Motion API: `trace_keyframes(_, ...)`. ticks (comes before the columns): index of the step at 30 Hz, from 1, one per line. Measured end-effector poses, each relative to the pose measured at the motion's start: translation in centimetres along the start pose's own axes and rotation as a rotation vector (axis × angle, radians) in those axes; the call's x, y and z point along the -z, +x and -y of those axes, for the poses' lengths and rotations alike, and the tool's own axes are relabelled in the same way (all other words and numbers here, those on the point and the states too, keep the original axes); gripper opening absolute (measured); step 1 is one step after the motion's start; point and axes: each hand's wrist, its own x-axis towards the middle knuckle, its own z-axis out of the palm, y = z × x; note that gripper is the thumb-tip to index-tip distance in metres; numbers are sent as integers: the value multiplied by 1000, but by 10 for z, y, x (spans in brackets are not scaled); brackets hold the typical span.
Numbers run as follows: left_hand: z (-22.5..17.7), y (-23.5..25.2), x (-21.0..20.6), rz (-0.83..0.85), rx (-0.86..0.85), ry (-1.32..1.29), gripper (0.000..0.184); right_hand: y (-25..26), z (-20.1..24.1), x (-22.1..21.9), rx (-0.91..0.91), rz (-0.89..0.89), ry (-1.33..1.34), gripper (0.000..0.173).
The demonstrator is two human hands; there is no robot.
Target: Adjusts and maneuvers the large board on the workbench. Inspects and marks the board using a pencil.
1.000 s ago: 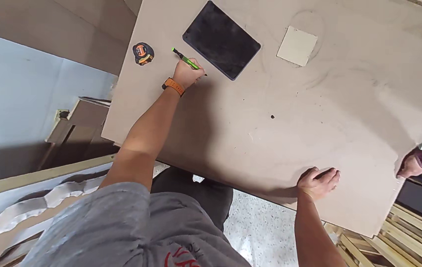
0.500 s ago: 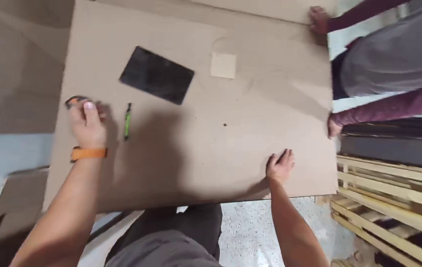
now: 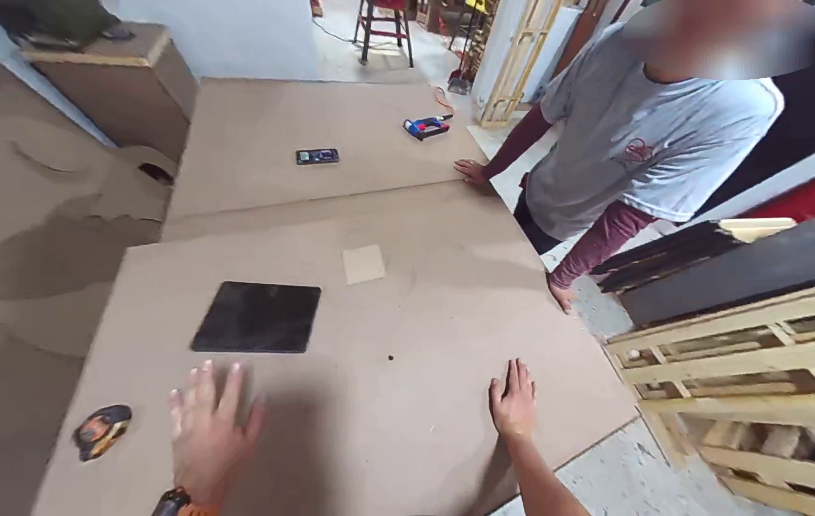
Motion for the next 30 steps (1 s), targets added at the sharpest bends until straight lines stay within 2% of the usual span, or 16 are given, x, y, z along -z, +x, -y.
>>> trace_keyframes(2, 12, 21, 51, -73, 67, -23, 79, -1, 2, 3, -13, 27, -1, 80)
trace_keyframes(5, 4, 42, 111, -72, 145, -224, 77, -6, -2, 11, -2, 34, 21, 79)
trace_keyframes(8, -8, 63, 172, -327, -133, -80, 66, 0, 14, 21, -19, 77, 79, 76)
trace_keyframes(10, -16, 72, 222, -498, -239, -12, 71, 3, 30, 40, -127, 204, 89, 73)
trace_keyframes(12, -13, 74, 265, -660, -310, 29, 81, 0, 59, 57, -137, 225, 104, 71)
trace_keyframes(14, -1, 65, 293, -728, -354, 7, 86, -19, 98, 74, -32, 197, 181, 73)
trace_keyframes(16, 17, 53, 307, -710, -372, -48, 88, -57, 141, 88, 15, 191, 334, 76)
trace_keyframes(17, 29, 49, 315, -708, -377, -48, 90, -76, 169, 97, -56, 224, 487, 76)
trace_keyframes(20, 68, 45, 345, -767, -374, 2, 89, -122, 261, 141, -588, 432, 1221, 63)
trace_keyframes(21, 84, 41, 351, -771, -348, 21, 88, -142, 284, 150, -638, 488, 1319, 59)
trace_keyframes(22, 99, 34, 350, -742, -307, 47, 87, -167, 301, 154, -541, 487, 1265, 58)
trace_keyframes(23, 113, 25, 344, -673, -259, 55, 85, -196, 312, 156, -341, 429, 1067, 62)
trace_keyframes(25, 133, 1, 303, -460, -156, 25, 81, -239, 314, 153, 89, 153, 651, 66)
trace_keyframes(26, 140, -13, 276, -339, -100, 6, 82, -242, 310, 151, 230, -18, 544, 62)
trace_keyframes(28, 142, -47, 241, -62, 34, -18, 95, -230, 301, 163, 325, -205, 464, 59)
trace_keyframes(30, 135, -84, 220, 78, 65, -72, 98, -205, 288, 175, 288, -254, 421, 59)
